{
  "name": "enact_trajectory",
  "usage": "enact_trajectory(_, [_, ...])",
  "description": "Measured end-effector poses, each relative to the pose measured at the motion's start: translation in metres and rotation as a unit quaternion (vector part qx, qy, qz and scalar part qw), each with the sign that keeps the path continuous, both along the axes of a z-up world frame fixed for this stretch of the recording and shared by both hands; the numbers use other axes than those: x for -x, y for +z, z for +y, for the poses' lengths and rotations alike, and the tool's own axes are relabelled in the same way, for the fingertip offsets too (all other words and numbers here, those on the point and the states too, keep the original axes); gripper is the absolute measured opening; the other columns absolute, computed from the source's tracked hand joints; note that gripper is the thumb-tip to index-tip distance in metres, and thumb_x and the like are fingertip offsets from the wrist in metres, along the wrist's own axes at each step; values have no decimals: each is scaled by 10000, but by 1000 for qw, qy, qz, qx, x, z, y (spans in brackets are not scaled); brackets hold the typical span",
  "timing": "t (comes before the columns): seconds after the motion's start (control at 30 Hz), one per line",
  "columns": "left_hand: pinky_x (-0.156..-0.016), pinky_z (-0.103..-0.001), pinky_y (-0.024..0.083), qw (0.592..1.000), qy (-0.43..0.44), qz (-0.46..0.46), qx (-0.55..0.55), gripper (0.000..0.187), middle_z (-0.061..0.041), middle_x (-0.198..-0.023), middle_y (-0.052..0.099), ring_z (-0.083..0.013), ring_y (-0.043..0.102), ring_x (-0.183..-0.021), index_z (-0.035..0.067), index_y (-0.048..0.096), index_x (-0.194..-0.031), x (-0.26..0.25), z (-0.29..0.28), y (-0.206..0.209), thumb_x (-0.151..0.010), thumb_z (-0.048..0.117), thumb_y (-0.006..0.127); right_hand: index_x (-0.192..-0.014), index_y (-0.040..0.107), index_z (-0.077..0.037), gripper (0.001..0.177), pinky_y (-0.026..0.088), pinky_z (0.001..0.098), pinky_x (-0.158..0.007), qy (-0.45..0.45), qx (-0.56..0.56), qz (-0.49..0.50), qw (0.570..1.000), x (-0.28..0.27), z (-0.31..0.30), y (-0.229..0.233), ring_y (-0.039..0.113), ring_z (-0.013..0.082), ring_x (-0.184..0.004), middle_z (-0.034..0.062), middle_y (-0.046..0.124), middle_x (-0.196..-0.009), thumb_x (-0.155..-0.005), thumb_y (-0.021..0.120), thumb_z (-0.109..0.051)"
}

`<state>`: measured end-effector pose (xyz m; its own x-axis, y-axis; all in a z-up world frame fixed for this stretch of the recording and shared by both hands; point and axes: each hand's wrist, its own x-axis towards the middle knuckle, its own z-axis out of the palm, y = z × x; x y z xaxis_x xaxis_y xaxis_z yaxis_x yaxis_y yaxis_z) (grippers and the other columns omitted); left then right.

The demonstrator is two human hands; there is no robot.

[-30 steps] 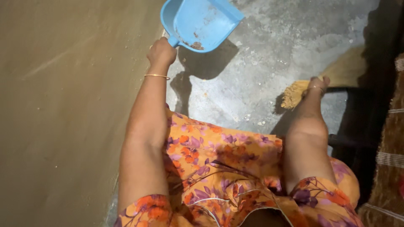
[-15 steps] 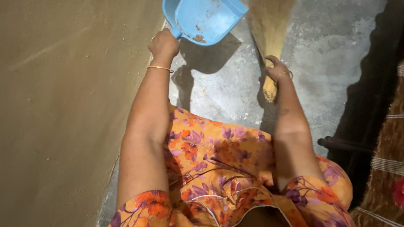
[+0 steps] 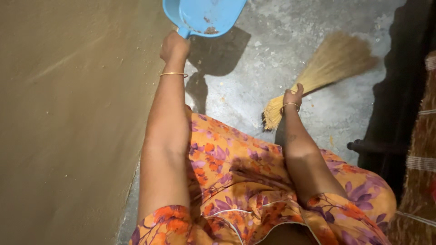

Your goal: The person sweeps debris from a floor into a blue dustpan using a short handheld broom while sitting on the ground.

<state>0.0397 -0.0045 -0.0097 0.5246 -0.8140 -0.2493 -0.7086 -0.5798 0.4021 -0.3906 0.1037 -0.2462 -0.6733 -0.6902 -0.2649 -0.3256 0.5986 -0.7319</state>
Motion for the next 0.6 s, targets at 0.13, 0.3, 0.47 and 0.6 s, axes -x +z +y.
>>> enact_trajectory(0.13, [-952, -503, 520, 1000, -12, 1, 14, 347, -114, -1241, 697, -349, 656, -1167, 174, 705, -1173, 9, 4, 6, -881, 359, 677, -1447, 520, -269, 637, 492, 412, -1025, 96, -14, -11, 995, 0, 2, 10, 636, 355, -1206, 188, 658, -1323, -837, 696, -217])
enact_trajectory(0.3, [-948, -502, 522, 1000, -11, -3, 27, 350, -112, -1232, 700, -346, 659, -1161, 175, 705, -1169, 13, 7, 9, -885, 378, 675, -1404, 590, -272, 600, 511, 394, -1030, 232, -2, -28, 972, -30, 3, 35, 654, 337, -1202, 175, 677, -1310, -816, 679, -196])
enact_trajectory(0.47, [-959, -503, 524, 999, -19, -13, 28, 336, -130, -1259, 698, -355, 658, -1183, 159, 692, -1201, 15, 6, 6, -913, 326, 646, -1393, 594, -265, 556, 502, 436, -1027, 331, 96, 33, 938, -78, 6, 39, 635, 394, -1201, 204, 674, -1307, -847, 682, -209])
enact_trajectory(0.6, [-969, -522, 507, 999, -27, -4, 25, 353, -123, -1272, 690, -361, 642, -1199, 152, 677, -1212, 16, 13, 16, -923, 351, 639, -1403, 593, -311, 566, 500, 457, -1006, 429, 47, 40, 901, -106, 5, 54, 632, 416, -1129, 237, 658, -1180, -849, 693, -253])
